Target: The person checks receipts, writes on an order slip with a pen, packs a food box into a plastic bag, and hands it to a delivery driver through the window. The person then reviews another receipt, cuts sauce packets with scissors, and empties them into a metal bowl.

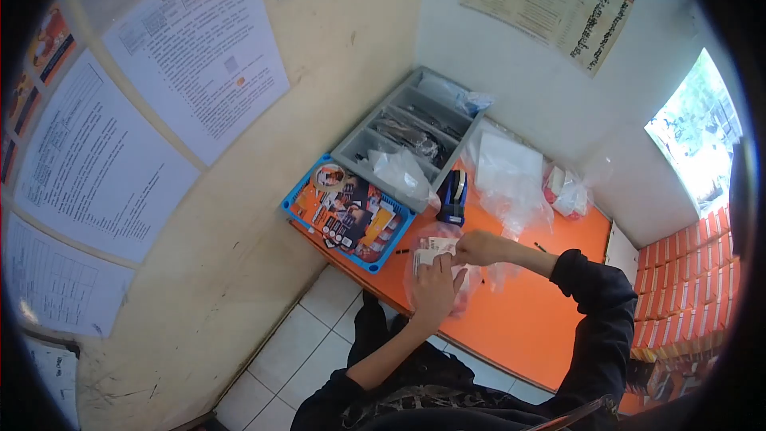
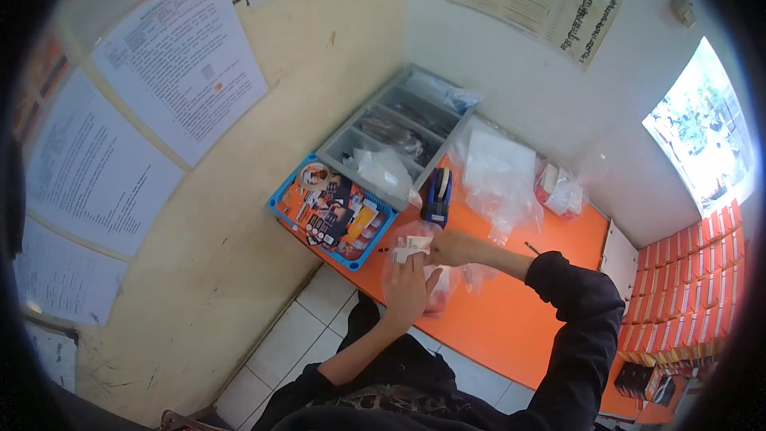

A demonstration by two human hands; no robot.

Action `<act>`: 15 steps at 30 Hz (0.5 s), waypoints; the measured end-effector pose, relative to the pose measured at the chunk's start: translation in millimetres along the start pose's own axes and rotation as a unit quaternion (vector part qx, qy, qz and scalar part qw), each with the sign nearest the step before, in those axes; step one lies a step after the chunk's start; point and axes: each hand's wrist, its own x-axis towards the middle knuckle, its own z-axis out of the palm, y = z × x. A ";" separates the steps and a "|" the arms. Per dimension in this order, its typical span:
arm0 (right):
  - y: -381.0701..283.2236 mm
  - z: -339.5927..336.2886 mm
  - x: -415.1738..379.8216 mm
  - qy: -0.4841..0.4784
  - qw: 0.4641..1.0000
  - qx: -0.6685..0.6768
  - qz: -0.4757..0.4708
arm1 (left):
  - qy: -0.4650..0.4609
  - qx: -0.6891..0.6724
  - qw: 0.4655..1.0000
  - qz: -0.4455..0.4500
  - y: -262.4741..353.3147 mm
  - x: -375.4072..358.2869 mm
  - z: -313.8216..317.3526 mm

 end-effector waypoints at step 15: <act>-68.1 79.3 -33.9 0.271 0.913 0.233 0.196 | -0.130 -0.295 0.944 0.073 -41.4 -22.9 13.4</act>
